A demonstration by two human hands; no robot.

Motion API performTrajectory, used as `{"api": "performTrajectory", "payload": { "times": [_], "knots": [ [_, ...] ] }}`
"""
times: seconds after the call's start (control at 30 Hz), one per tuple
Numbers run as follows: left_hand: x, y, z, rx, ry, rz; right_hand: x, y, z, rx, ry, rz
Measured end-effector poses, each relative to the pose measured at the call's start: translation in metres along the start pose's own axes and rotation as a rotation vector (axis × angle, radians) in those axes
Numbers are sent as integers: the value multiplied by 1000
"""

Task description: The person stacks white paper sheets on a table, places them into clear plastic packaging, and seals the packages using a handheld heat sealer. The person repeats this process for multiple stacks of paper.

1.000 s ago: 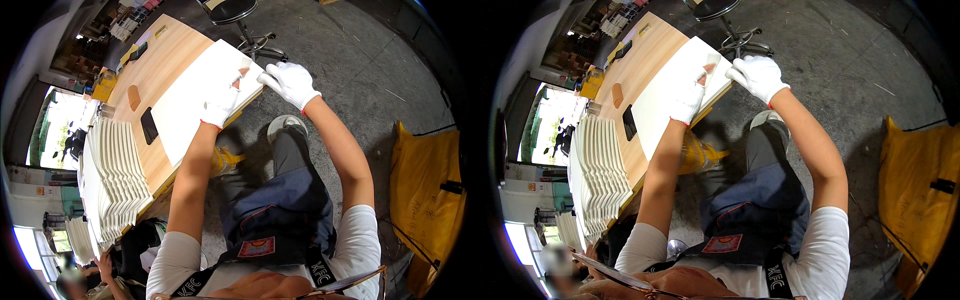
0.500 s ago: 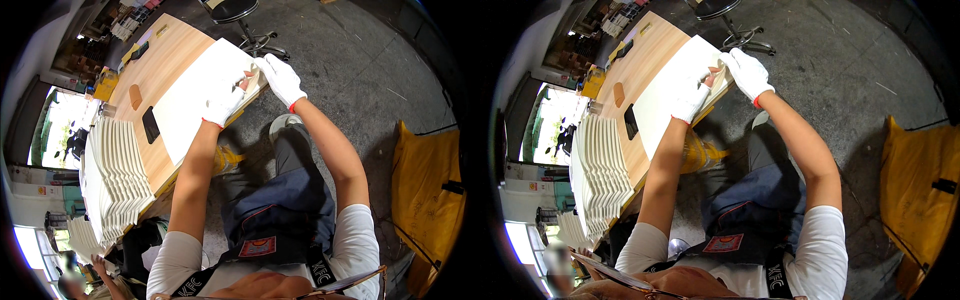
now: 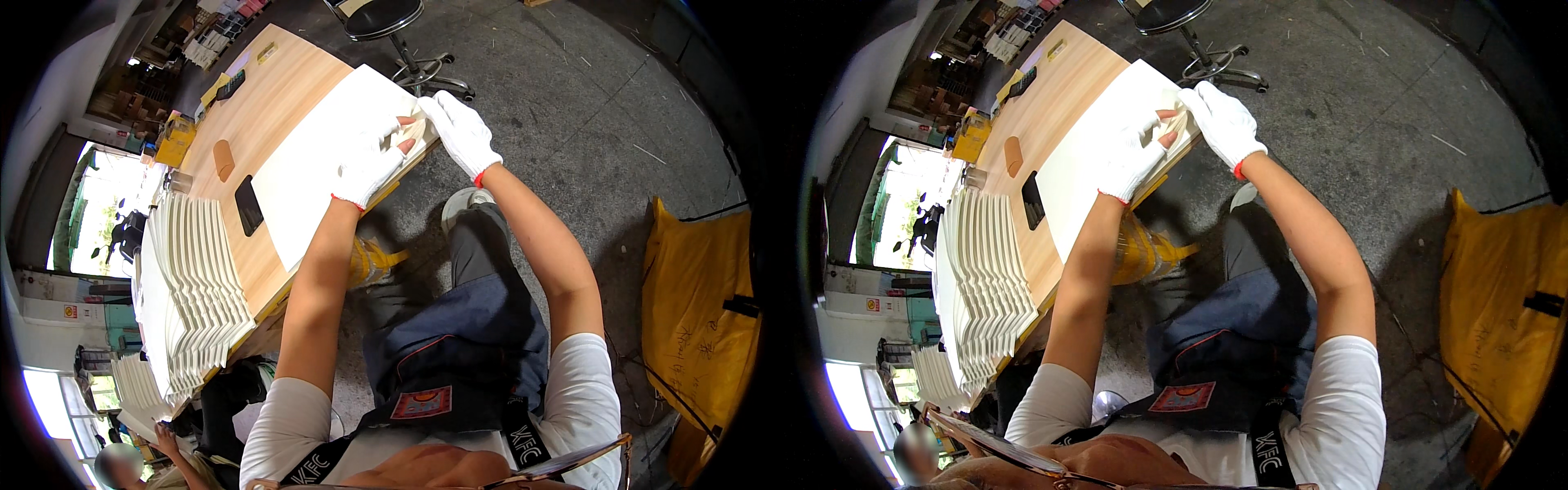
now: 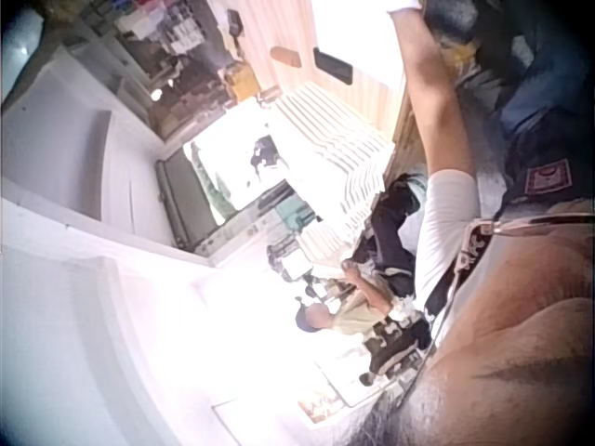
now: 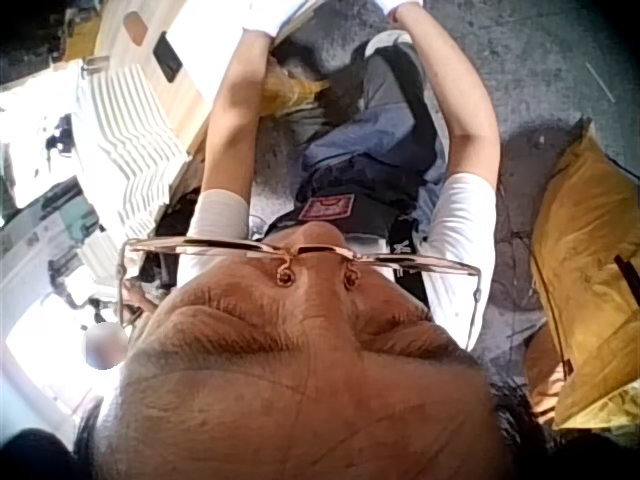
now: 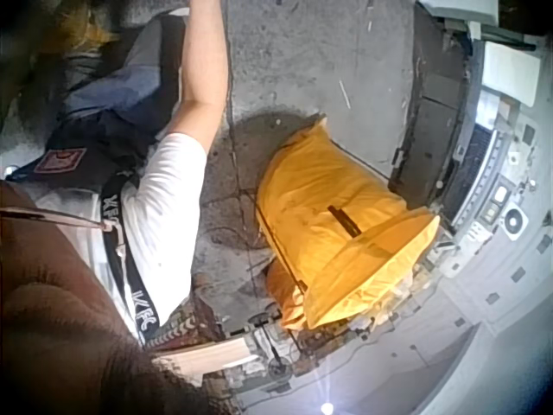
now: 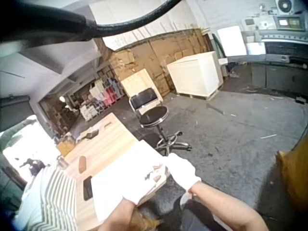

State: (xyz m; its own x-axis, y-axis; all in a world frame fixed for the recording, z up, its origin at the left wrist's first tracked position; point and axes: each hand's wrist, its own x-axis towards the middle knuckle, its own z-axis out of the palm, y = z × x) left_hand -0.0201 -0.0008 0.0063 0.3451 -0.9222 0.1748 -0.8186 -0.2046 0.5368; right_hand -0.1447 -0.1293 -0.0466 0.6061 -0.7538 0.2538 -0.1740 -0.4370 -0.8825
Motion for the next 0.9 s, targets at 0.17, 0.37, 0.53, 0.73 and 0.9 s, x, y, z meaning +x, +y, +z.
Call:
{"api": "performTrajectory", "payload": {
  "times": [0.17, 0.37, 0.53, 0.73, 0.9],
  "knots": [
    [-8, -19, 13, 351, 219, 408, -4, -9, -26, -255, 94, -105],
    [-7, -5, 3, 227, 124, 234, -5, 6, -29, -521, -112, -212],
    [9, -14, 4, 294, 70, 139, -1, 15, -24, -607, 1, -421],
    [23, -20, 6, 289, 34, 40, 8, 2, -32, -696, -36, -513],
    [20, -18, 5, 240, 14, 7, 13, 1, -15, -284, -107, -255]
  ]
}}
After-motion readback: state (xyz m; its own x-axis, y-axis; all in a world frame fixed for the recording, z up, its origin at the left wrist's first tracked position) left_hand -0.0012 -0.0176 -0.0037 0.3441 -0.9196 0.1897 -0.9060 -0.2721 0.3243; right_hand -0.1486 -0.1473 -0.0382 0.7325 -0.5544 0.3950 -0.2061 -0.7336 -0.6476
